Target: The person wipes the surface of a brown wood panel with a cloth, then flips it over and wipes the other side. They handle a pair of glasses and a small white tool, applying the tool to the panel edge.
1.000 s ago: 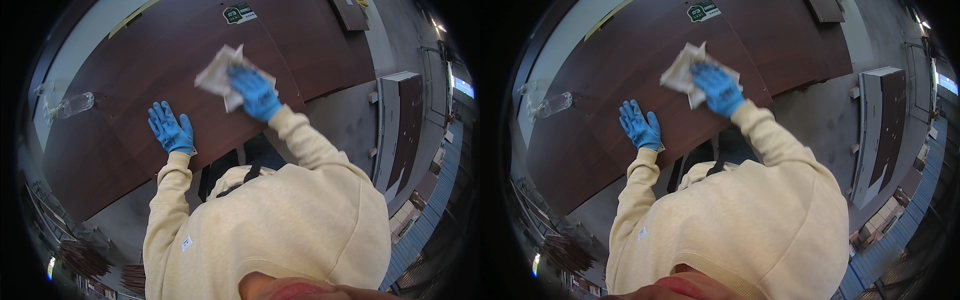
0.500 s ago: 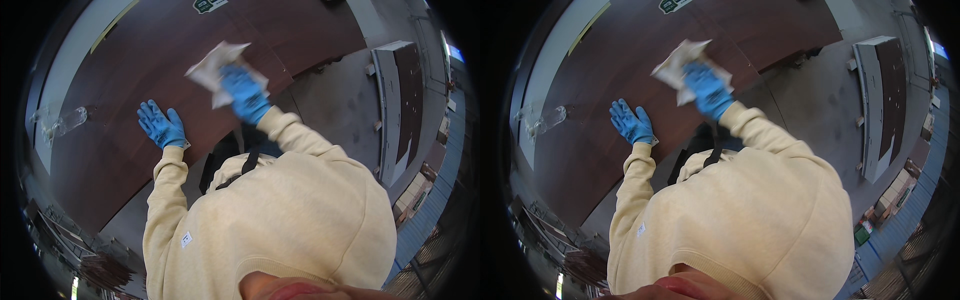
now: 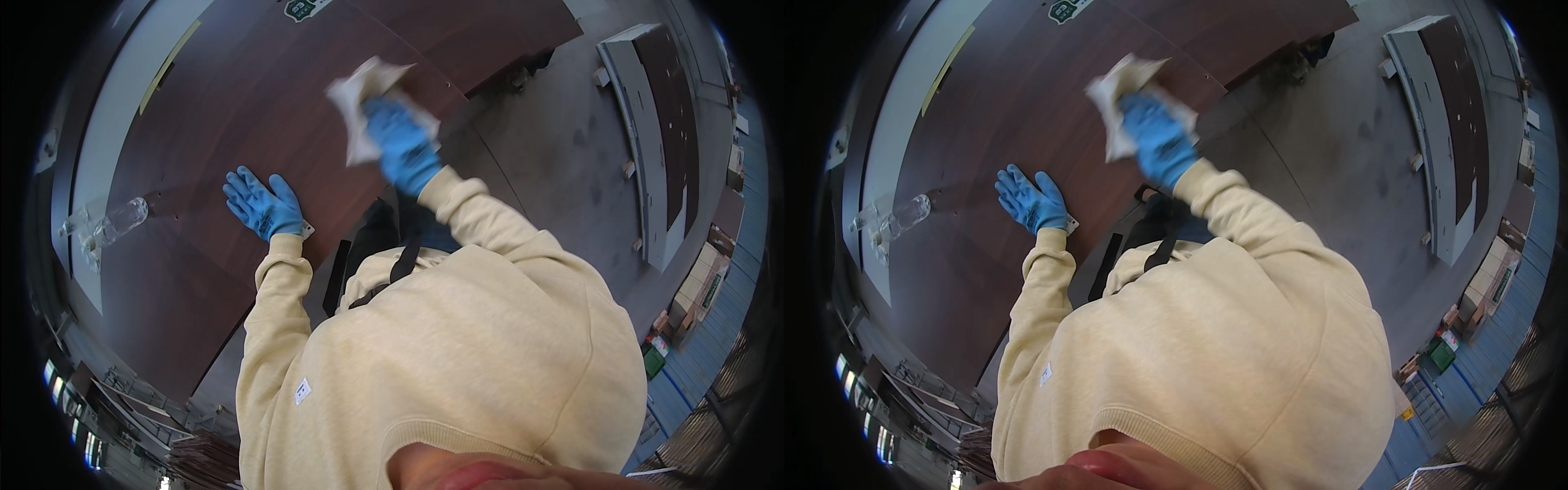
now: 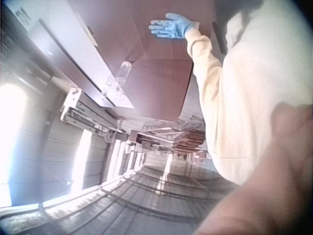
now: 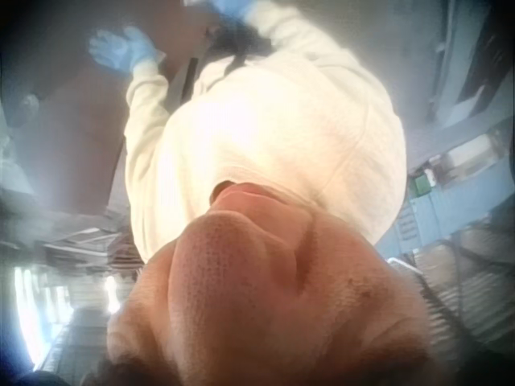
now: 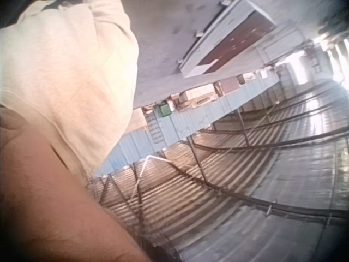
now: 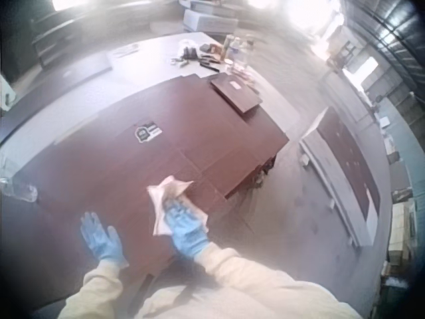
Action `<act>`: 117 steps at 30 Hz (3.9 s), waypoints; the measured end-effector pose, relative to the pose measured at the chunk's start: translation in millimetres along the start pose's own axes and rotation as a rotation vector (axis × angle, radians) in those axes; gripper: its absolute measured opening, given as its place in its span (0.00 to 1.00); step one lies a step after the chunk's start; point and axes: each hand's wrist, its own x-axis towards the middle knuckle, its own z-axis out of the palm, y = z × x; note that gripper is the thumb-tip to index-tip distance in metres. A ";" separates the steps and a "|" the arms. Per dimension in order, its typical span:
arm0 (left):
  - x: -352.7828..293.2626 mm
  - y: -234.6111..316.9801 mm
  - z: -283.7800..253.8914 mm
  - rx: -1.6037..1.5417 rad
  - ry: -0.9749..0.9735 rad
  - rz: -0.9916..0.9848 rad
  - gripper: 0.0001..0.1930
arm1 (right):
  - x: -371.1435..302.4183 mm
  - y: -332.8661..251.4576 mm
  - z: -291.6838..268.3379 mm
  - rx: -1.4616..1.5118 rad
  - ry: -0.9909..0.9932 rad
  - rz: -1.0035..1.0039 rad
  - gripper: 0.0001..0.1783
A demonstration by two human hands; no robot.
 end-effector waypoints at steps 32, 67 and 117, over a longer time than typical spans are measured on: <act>-3.6 -11.1 14.3 -0.021 0.034 0.024 0.38 | -49.5 -77.5 6.7 0.066 -0.116 -0.394 0.25; -43.3 98.5 -67.6 -0.239 0.057 -0.099 0.42 | 149.3 42.3 -3.2 0.186 -0.302 -0.853 0.27; -110.5 143.8 -2.4 -0.167 -0.048 0.107 0.29 | 137.1 -243.0 161.2 0.408 -0.571 -1.608 0.30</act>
